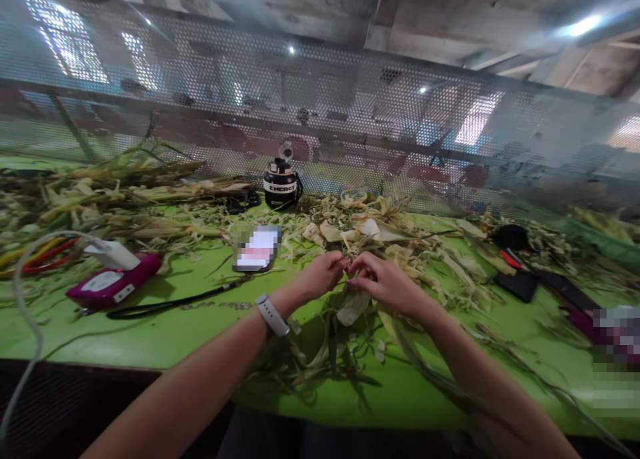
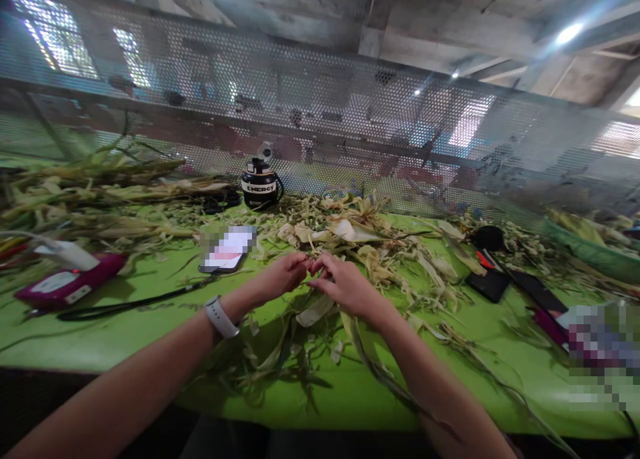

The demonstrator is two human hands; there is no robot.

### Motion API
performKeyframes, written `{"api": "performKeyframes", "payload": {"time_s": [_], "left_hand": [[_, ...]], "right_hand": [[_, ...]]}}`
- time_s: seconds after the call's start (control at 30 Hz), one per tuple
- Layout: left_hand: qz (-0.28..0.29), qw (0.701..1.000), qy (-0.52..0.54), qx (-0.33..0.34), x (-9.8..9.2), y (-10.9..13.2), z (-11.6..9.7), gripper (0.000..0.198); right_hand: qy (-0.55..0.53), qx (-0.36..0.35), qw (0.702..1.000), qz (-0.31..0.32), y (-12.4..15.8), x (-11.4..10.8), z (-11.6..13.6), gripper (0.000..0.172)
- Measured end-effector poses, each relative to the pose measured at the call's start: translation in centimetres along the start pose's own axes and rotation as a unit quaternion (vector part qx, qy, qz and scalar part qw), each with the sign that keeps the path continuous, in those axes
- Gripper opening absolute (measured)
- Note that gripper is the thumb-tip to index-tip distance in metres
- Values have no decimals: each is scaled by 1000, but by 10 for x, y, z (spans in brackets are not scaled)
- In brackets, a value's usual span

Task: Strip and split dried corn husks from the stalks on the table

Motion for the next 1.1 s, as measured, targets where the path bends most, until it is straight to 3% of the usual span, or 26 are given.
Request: {"api": "performKeyframes", "payload": {"time_s": [0.13,0.27,0.5,0.7,0.77,0.93,1.1], "left_hand": [[-6,997,50,-55,-7,-3,0,24],[-9,997,41,-69,-13,-3,-1,23],[38,993,79,-73,2,3,-5,23],[-86,995,-5,-41,-11,1,-5,24],[-70,996,13,-55,-11,2,-7,24],[47,991,82,-100,5,5,-4,23],[56,996,32,-63,9,3,5,24]], "right_hand": [[-16,-8,1000,22,3,-7,2,8],[-13,6,998,54,4,-8,2,7],[15,-15,997,77,2,2,3,8],[17,-7,997,78,2,3,3,7],[24,-5,997,72,1,2,1,7],[28,-20,998,51,1,3,0,6],[1,-21,998,61,1,6,2,6]]}}
Point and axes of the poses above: each hand's wrist, its own y-axis away from the middle knuckle, its own x-axis out of the palm, z = x × y, the point moved 2 cm from there along -y, towards the middle knuckle, and after that the axes turned 4 degrees about z, right-handed, at the moved point
